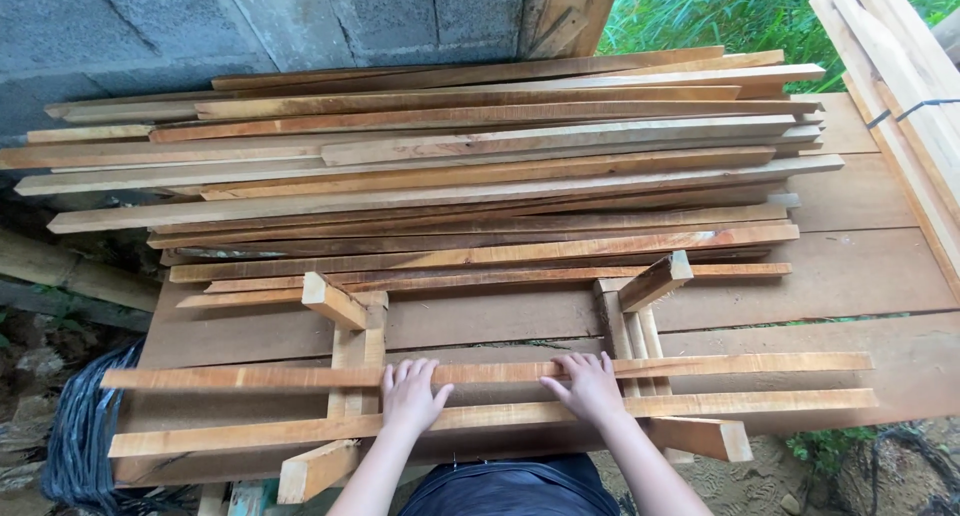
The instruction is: Bundling and tying long wooden planks together using plastic strapping by hand.
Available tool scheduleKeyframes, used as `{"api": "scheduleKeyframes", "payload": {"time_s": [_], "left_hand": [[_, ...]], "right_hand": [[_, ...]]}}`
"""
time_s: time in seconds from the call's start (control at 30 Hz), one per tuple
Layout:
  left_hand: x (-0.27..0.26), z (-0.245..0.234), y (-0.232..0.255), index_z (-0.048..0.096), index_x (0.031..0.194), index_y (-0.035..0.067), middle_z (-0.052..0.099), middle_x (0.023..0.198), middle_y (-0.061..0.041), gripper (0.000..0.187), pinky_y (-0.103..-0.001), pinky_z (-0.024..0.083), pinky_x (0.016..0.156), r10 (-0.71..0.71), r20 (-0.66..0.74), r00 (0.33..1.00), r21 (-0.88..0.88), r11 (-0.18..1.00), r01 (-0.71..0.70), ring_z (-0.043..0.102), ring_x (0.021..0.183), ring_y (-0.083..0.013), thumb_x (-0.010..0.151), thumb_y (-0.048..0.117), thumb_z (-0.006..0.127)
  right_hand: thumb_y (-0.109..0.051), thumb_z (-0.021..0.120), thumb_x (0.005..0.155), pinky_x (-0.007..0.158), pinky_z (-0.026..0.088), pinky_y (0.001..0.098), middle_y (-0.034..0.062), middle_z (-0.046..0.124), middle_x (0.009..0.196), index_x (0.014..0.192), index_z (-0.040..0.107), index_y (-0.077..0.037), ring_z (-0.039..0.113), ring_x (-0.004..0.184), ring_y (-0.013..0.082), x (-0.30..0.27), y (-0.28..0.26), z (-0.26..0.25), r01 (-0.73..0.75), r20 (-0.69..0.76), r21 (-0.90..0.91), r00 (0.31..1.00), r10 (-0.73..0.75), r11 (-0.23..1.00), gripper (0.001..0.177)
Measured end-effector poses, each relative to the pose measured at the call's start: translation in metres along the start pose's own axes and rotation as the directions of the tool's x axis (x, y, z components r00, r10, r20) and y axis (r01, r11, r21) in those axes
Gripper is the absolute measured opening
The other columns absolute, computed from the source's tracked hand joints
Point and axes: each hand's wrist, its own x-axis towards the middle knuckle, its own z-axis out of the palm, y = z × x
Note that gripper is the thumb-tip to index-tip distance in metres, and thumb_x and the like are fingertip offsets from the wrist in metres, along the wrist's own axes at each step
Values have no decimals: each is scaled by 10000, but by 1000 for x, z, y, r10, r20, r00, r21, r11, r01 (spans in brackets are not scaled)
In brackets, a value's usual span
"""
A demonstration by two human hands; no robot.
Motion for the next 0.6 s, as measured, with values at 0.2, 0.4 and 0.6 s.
{"api": "scheduleKeyframes", "payload": {"time_s": [0.2,0.4,0.6], "left_hand": [[-35,22,-9,415,1495,174,432,1519,-28,739,-526,85,1244,55,19,998,18,998,-55,306,1457,-227,928,613,591],[-34,-20,15,404,1517,182,443,1539,-14,802,-535,77,1276,-3,175,985,84,996,-12,348,1471,-213,899,630,648],[-8,-5,22,408,1523,210,486,1526,-22,879,-569,61,1284,32,310,950,94,993,-64,412,1456,-231,833,638,745]], "right_hand": [[-677,496,924,1249,142,544,42,619,1305,1365,573,-165,476,1359,237,-28,5,10,31,35,-17,999,-30,999,680],[-718,519,897,1241,169,546,53,623,1313,1363,581,-163,515,1322,256,-20,-5,-4,49,107,-47,993,-43,998,728],[-757,596,842,1201,289,526,91,680,1253,1252,665,-123,603,1243,279,13,-24,7,154,209,-2,966,-150,988,758]]}}
